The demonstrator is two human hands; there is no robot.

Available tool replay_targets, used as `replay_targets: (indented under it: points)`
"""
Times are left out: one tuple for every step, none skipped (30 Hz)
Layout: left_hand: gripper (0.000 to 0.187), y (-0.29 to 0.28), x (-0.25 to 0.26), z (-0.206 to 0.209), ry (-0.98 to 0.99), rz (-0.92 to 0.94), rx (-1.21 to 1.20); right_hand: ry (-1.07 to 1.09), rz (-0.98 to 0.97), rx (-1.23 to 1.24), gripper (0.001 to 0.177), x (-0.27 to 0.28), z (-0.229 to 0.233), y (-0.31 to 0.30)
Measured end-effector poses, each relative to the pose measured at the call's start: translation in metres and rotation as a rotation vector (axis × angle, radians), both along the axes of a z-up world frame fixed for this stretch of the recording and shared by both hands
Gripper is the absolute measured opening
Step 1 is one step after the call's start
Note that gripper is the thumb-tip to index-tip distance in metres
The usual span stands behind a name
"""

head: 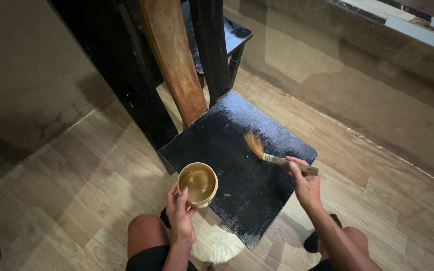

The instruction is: The person applies a yellowish liquid to a black wooden chair using a paintbrush. They repeatedly dip the brush into a small container and coat the chair seat and backrest in smooth strokes.

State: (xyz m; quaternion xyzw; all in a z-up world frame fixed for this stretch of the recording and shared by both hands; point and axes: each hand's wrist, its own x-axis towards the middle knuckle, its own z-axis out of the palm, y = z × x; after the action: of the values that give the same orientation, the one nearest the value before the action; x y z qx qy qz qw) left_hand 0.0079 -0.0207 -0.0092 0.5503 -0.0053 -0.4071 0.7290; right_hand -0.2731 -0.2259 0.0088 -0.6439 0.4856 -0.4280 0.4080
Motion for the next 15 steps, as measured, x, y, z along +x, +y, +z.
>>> replay_targets:
  points:
    - [0.062, 0.0, 0.0, -0.001, 0.006, 0.001, -0.013, 0.012, 0.007, -0.003, 0.027, -0.002, 0.002, 0.0]
    - [0.062, 0.0, 0.0, -0.002, 0.011, 0.003, -0.026, -0.014, -0.074, 0.0, 0.028, -0.005, 0.004, -0.005]
    - [0.062, 0.001, 0.0, -0.002, 0.017, 0.005, -0.037, -0.039, -0.154, 0.005, 0.028, -0.009, 0.007, -0.012]
    - [0.062, 0.002, 0.0, -0.002, 0.01, 0.006, -0.022, -0.065, -0.234, 0.009, 0.029, -0.013, 0.007, -0.018]
    - [0.061, 0.002, 0.0, -0.003, 0.003, 0.004, -0.01, -0.132, -0.233, -0.007, 0.029, -0.015, 0.005, -0.024]
    - [0.061, 0.002, 0.0, -0.003, -0.004, 0.002, 0.002, -0.2, -0.231, -0.022, 0.029, -0.015, 0.003, -0.033]
    - [0.061, 0.001, 0.0, -0.003, 0.004, 0.004, -0.005, -0.268, -0.231, -0.043, 0.029, -0.016, 0.001, -0.04]
    - [0.061, 0.002, 0.0, -0.003, 0.012, 0.005, -0.011, -0.16, -0.244, -0.042, 0.029, -0.019, -0.002, -0.039]
    - [0.061, 0.001, 0.001, -0.003, 0.018, 0.01, -0.018, -0.054, -0.253, -0.042, 0.029, -0.018, -0.005, -0.034]
    - [0.061, -0.002, 0.002, -0.003, 0.014, 0.009, -0.032, 0.051, -0.263, -0.041, 0.029, -0.014, -0.007, -0.028]
    - [0.061, -0.001, 0.002, -0.003, 0.011, 0.012, -0.038, 0.113, -0.253, -0.017, 0.029, -0.011, -0.008, -0.02]
    - [0.061, 0.0, 0.002, -0.003, 0.007, 0.015, -0.044, 0.175, -0.243, 0.008, 0.029, -0.008, -0.007, -0.009]
    - [0.061, 0.001, 0.001, -0.003, 0.002, 0.015, -0.039, 0.237, -0.234, 0.033, 0.029, -0.005, -0.007, 0.002]
    - [0.061, 0.001, 0.001, -0.004, -0.003, 0.014, -0.035, 0.197, -0.168, 0.042, 0.029, 0.0, -0.007, 0.012]
    - [0.061, 0.001, 0.002, -0.003, -0.009, 0.011, -0.029, 0.156, -0.105, 0.052, 0.029, 0.004, -0.006, 0.023]
